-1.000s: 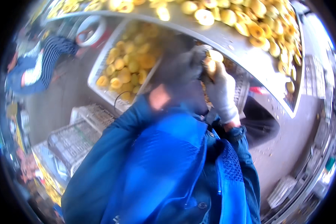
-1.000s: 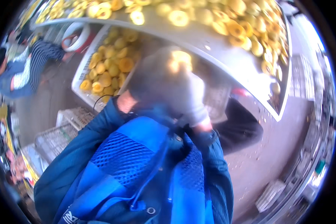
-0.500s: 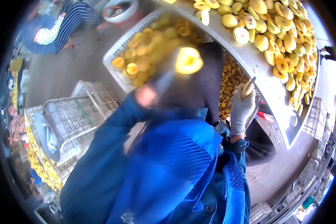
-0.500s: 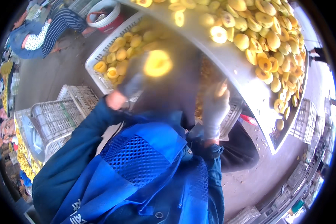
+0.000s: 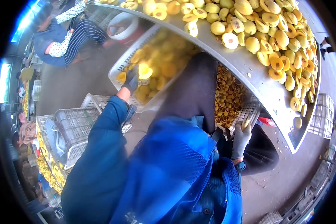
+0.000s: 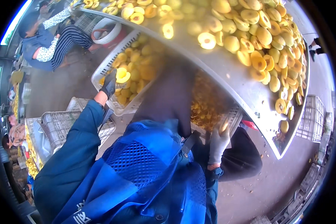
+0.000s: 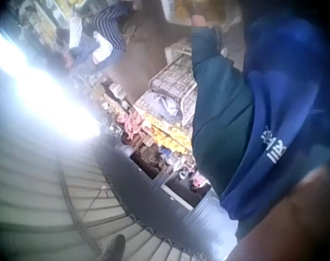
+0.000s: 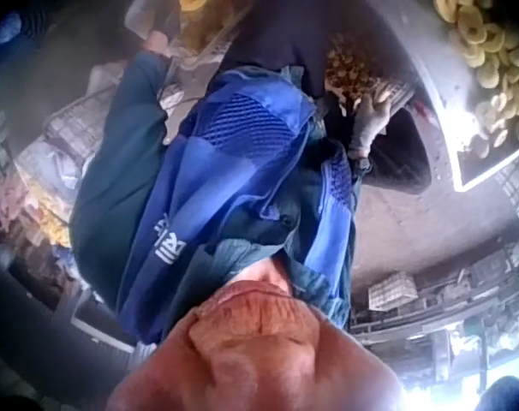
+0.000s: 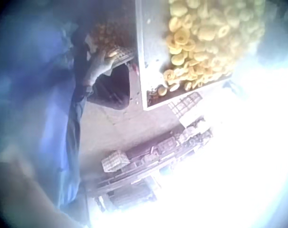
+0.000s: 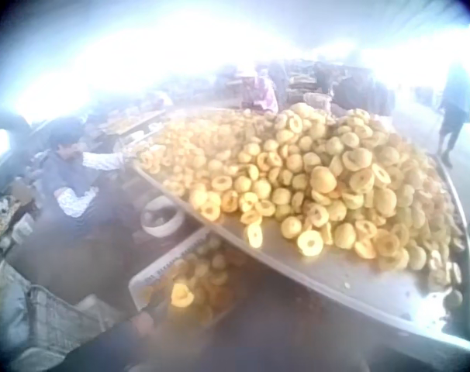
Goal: The person removes pits from apricots using a tool, placing the pitted fruit into a white crate and the pits into a separate container. They repeatedly reach for whole apricots from a metal tray and pit them one by one.
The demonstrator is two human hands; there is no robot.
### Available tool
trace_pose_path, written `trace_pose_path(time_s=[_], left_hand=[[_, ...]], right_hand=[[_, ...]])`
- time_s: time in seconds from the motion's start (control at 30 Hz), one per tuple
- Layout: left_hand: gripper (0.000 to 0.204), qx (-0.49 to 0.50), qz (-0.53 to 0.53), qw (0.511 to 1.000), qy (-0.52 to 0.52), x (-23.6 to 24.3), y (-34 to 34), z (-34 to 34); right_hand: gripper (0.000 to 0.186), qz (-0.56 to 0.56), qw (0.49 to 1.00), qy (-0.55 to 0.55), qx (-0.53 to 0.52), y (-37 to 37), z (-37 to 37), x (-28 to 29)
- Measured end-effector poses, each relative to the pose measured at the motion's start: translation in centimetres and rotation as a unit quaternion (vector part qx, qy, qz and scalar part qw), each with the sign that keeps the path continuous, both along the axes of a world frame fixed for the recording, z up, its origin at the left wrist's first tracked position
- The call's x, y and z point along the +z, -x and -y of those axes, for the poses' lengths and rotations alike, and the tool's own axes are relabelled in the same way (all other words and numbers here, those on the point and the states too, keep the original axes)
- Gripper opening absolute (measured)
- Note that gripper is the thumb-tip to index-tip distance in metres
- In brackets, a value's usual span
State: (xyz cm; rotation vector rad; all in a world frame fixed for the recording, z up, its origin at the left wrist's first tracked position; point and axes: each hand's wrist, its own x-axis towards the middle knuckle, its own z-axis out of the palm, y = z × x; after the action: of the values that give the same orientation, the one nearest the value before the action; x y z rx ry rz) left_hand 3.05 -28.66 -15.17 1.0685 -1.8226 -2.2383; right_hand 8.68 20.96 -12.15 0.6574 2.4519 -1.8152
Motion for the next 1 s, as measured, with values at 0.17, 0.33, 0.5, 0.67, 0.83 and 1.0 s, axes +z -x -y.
trace_pose_path(time_s=[0.17,0.33,0.5,0.67,0.83,1.0], left_hand=[[0.04,0.046,-0.01,0.998,-0.039,-2.1,2.0,3.6],[0.037,-0.037,-0.016,0.951,0.305,-6.8,4.6,12.5],[0.035,-0.089,0.1,0.971,0.196,-6.3,5.4,9.9],[0.03,-0.167,-0.29,0.581,0.741,-2.0,9.2,5.5],[0.034,-0.267,-0.338,0.723,0.54,12.9,12.1,-13.3],[0.045,-0.408,-0.576,0.489,0.513,13.4,20.8,-30.5]], right_hand=[[0.026,0.013,1.0,0.001,0.012,0.0,0.9,0.4],[0.026,0.083,0.996,0.025,0.011,0.6,2.8,1.2],[0.021,0.125,0.99,0.055,-0.016,1.1,2.6,0.5],[0.033,0.068,0.993,0.092,-0.042,0.5,0.6,-0.3],[0.027,0.066,0.997,0.011,-0.024,1.0,0.8,-1.7],[0.014,-0.007,0.999,-0.036,0.008,-0.4,0.0,-0.7]])
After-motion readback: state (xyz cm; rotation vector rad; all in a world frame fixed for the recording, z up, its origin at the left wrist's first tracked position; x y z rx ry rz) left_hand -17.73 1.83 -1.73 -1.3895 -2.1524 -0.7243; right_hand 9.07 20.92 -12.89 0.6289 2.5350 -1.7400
